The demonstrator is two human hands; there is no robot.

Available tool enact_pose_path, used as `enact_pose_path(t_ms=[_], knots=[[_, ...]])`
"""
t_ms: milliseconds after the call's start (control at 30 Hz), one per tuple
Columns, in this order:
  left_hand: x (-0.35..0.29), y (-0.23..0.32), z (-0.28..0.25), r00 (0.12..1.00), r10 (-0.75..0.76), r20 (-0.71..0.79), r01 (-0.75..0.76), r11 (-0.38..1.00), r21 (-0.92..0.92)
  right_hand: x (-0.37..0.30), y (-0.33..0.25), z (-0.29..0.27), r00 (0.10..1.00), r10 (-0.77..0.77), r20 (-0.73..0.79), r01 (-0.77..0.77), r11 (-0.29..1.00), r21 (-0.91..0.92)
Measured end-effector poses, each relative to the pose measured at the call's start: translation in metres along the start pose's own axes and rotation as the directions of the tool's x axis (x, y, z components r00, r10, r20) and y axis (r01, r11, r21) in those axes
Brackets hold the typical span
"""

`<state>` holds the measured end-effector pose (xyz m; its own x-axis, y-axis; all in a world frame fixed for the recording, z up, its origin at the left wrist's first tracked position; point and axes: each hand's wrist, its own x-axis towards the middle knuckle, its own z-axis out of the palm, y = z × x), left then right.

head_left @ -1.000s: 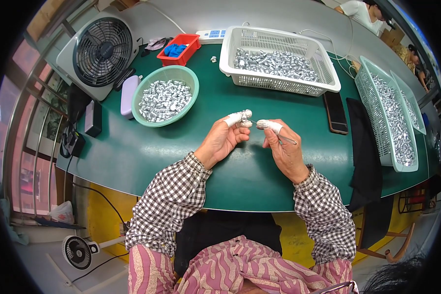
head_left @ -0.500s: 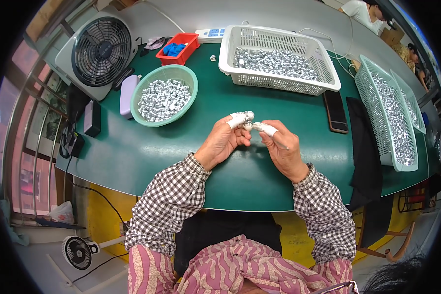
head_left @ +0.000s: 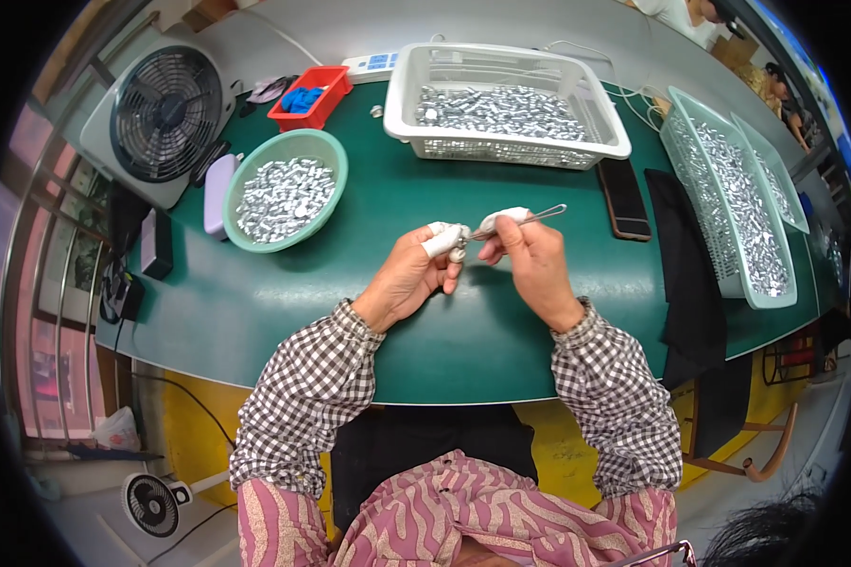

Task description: Assembling small metal components into a white plastic housing using tweezers at a manual assembly station.

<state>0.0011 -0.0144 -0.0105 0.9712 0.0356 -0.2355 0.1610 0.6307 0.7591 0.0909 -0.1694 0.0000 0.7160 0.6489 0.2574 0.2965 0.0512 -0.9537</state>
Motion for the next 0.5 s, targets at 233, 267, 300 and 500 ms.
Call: enact_pose_path(t_ms=[233,267,300,500], knots=[[-0.009,0.005,0.000,0.999,-0.044,0.024,0.045,0.998,-0.041,-0.002,-0.007,0.017,0.678,-0.712,0.183,0.694,0.538,-0.479],[-0.011,0.003,0.000,1.000,-0.031,0.005,0.031,0.999,-0.029,-0.002,-0.007,0.014,0.680,-0.710,0.183,0.689,0.532,-0.493],[-0.011,0.003,0.002,1.000,-0.018,-0.016,0.018,1.000,-0.016,-0.002,-0.005,0.011,0.813,-0.570,0.116,0.564,0.724,-0.398],[-0.011,0.004,0.008,1.000,-0.016,-0.007,0.016,1.000,-0.015,-0.001,-0.001,0.009,0.824,-0.564,0.060,0.545,0.760,-0.354]])
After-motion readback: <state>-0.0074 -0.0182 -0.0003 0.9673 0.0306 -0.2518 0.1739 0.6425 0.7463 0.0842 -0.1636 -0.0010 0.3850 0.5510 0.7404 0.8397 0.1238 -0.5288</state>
